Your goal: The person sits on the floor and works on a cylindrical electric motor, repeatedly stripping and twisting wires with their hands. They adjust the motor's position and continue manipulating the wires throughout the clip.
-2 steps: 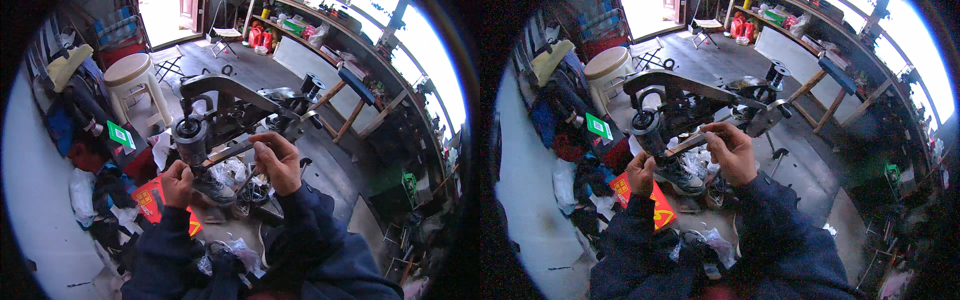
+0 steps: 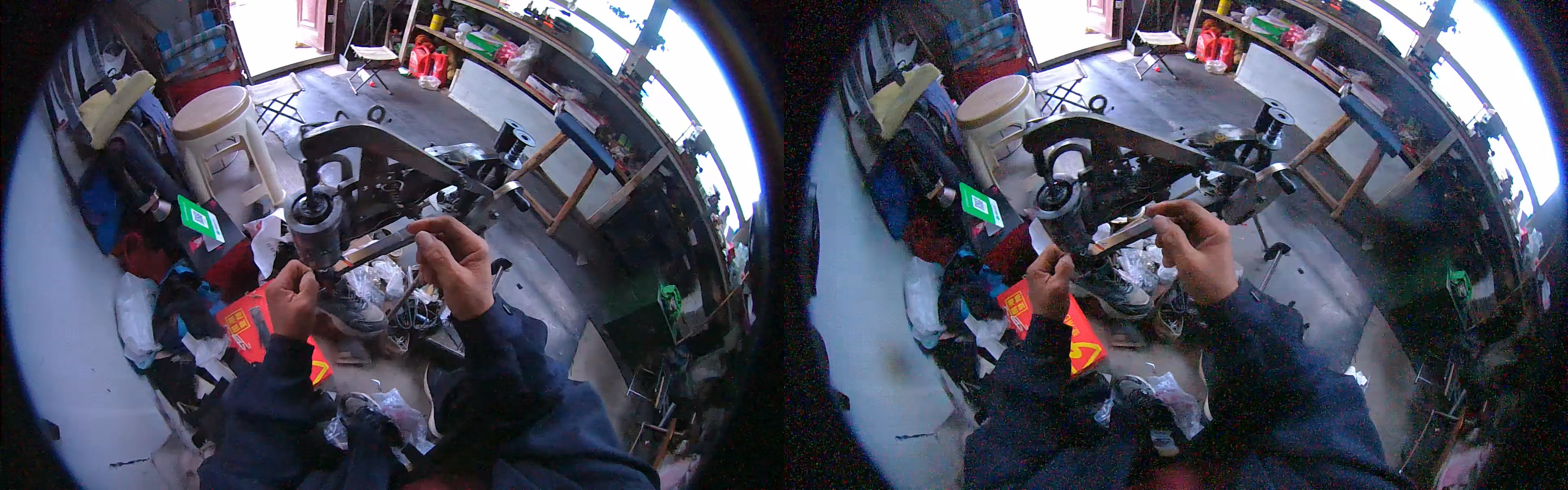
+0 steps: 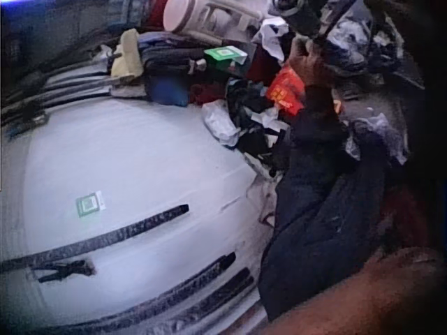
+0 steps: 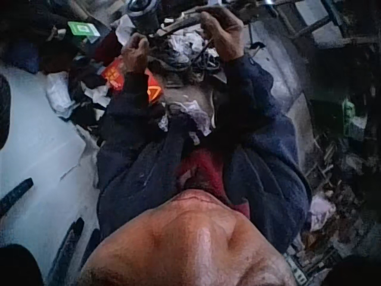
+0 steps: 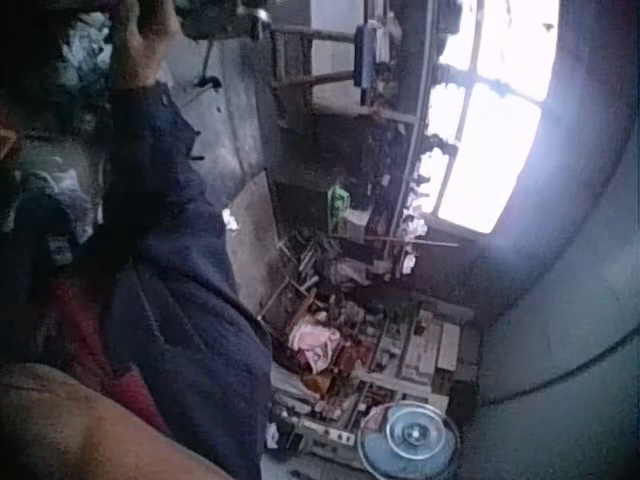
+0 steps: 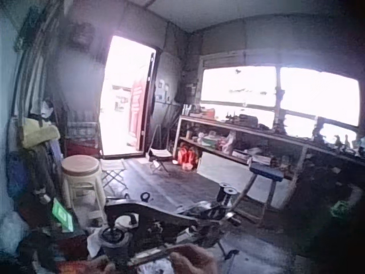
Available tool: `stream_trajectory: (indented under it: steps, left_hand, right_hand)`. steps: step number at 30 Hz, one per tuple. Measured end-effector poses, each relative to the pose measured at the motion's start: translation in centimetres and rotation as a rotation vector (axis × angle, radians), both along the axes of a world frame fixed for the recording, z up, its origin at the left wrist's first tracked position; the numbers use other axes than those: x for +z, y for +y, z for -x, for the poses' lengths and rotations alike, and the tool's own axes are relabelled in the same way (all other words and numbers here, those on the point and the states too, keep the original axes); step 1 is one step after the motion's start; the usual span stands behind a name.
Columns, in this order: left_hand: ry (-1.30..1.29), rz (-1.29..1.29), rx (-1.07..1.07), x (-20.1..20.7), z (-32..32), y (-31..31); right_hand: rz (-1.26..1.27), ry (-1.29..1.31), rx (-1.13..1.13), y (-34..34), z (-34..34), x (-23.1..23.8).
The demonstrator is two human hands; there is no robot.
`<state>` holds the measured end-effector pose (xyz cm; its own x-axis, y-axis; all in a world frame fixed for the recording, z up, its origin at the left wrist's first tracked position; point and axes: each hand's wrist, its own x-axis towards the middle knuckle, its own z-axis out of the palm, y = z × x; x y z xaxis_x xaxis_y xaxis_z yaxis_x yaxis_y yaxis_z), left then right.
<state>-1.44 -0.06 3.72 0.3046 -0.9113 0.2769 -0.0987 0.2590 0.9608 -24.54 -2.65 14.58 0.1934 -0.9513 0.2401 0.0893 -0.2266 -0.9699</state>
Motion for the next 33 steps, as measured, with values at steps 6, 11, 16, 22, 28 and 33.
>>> stream_trajectory:
  steps: [6,11,16,22,28,33]
  left_hand:
    - [0.030,0.005,-0.010,0.5,0.0,0.2]
    - [0.051,-0.065,-0.019,0.8,0.0,0.5]
    - [0.029,-0.022,0.010,0.8,0.0,0.4]
    - [0.014,-0.056,-0.020,0.6,-0.2,0.5]
    - [0.011,-0.008,0.022,0.5,-0.2,0.3]
    - [0.029,-0.018,0.027,0.5,0.0,0.5]
  right_hand:
    - [-0.141,-0.014,0.102,0.6,-1.7,-0.6]
    - [-0.139,-0.019,0.119,1.1,-2.7,-0.2]
    - [-0.100,-0.042,0.068,1.7,-3.8,0.7]
    - [-0.248,-0.159,0.073,1.3,-4.6,1.1]
    - [-0.361,-0.357,0.243,1.0,-4.8,1.6]
    - [-0.387,-0.381,0.290,0.9,-5.0,1.5]
